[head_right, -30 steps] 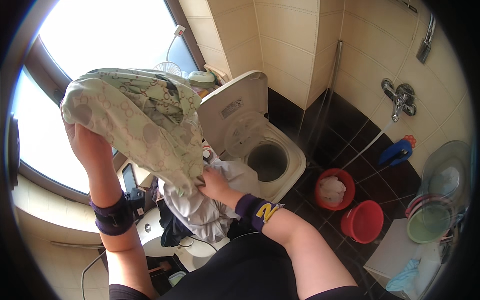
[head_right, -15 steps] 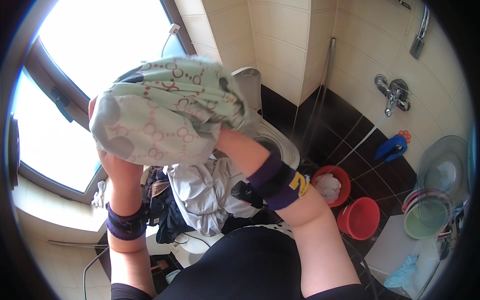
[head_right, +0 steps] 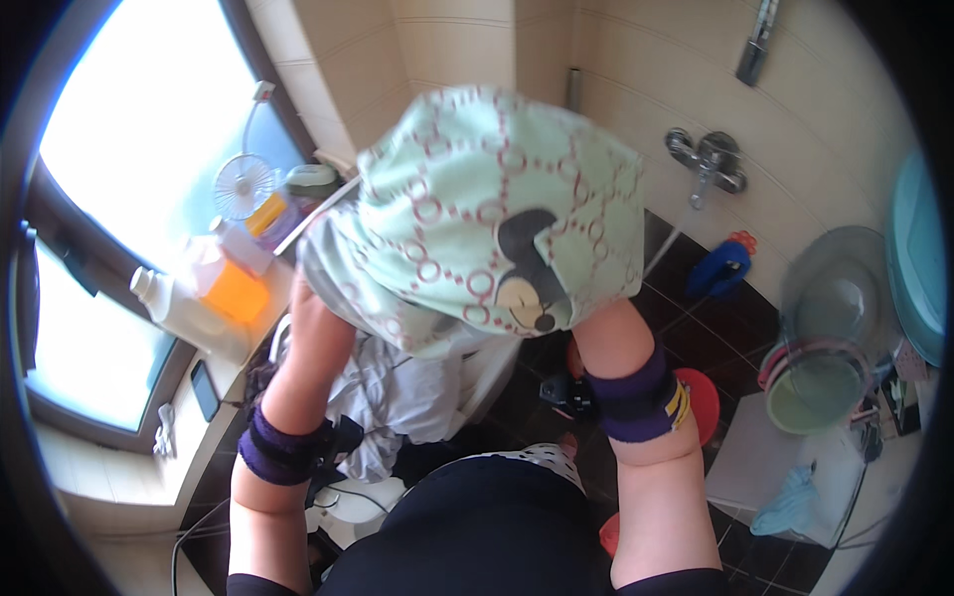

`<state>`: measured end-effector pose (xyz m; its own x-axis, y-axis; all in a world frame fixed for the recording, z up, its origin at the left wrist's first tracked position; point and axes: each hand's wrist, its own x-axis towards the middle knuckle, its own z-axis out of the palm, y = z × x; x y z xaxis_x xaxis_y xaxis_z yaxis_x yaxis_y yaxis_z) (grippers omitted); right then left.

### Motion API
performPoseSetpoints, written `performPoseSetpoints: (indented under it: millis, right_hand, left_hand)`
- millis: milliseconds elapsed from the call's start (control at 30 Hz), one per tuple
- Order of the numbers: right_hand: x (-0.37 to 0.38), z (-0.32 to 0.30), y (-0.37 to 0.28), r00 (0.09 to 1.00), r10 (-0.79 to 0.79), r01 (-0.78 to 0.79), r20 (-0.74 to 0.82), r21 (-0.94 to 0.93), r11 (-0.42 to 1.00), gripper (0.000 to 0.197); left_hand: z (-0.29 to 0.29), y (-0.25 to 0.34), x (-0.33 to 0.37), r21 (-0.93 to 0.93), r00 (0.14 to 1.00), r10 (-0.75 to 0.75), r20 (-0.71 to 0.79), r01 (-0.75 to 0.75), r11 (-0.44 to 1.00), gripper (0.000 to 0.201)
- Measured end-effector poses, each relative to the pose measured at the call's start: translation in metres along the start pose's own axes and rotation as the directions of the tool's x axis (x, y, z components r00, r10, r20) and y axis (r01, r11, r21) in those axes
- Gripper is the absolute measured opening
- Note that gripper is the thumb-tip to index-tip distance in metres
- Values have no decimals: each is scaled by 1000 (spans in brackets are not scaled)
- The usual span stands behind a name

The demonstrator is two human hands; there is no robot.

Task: The person pours detergent from a bottle into a small cup, adds it to a bucket of water under a faucet, puts several items of clothing into the bucket, and scrubs them by hand while sitting on the floor.

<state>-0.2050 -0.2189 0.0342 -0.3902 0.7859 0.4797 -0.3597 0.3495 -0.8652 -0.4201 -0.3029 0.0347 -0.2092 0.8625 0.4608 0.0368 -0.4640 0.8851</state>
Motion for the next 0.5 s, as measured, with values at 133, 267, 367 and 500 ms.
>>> performPoseSetpoints:
  millis: [133, 267, 367, 500]
  right_hand:
    - [-37, -62, 11, 986, 99, -104, -134, -30, 994, 51]
    - [-80, -114, 42, 950, 212, -214, -231, 17, 977, 49]
    - [-118, -159, 47, 901, 274, -280, -336, 30, 959, 48]
    - [-172, -207, 84, 821, 387, -362, -419, 142, 921, 46]
  left_hand:
    - [60, -51, -12, -149, 953, -268, 144, 288, 946, 26]
    - [108, -112, -38, -135, 917, -340, 208, 371, 919, 23]
    - [156, -152, -56, -160, 866, -425, 263, 474, 866, 23]
    - [205, -193, -83, -149, 790, -560, 248, 603, 784, 20]
